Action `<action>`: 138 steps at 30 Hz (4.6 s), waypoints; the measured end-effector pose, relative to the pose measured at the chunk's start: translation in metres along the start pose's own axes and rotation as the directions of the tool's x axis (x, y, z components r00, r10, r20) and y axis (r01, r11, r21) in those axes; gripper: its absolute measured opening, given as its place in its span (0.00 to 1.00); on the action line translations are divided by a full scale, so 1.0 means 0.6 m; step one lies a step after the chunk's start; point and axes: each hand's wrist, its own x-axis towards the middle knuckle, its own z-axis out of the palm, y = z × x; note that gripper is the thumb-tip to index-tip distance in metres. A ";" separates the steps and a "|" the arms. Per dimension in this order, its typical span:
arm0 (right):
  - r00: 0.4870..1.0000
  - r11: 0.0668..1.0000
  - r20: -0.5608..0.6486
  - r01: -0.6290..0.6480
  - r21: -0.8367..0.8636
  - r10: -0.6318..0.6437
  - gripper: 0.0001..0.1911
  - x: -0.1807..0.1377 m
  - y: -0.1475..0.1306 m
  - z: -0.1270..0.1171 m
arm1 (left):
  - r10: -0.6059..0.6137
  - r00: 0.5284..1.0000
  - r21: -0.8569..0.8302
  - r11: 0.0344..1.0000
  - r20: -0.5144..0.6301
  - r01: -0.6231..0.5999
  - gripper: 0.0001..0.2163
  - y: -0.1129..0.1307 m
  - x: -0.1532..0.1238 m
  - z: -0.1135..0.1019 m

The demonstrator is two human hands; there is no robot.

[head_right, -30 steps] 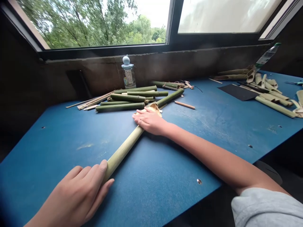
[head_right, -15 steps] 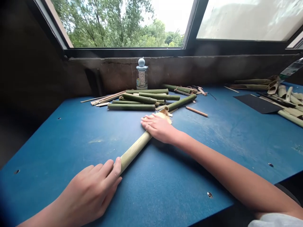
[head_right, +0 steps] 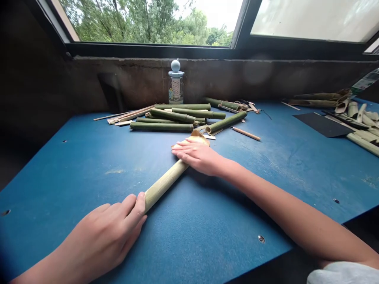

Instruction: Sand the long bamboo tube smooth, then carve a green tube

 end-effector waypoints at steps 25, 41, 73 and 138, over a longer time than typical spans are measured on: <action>0.986 0.985 0.071 -0.145 -0.095 0.152 0.27 0.009 -0.045 -0.003 | 0.036 0.998 0.161 0.986 0.049 -0.044 0.18 0.011 -0.004 -0.005; 1.000 0.998 0.022 0.003 -0.059 -0.001 0.26 0.004 -0.033 0.007 | -0.006 1.000 -0.191 0.982 0.026 0.011 0.10 -0.017 0.012 -0.011; 0.996 0.997 -0.061 0.054 -0.054 -0.057 0.26 0.011 -0.054 0.029 | -0.059 0.998 -0.229 0.971 0.038 0.066 0.11 -0.024 0.006 -0.009; 0.979 0.974 -0.139 -0.170 -0.149 0.149 0.27 0.028 0.003 0.010 | -0.316 0.895 0.184 0.945 0.313 0.269 0.27 -0.055 0.018 -0.024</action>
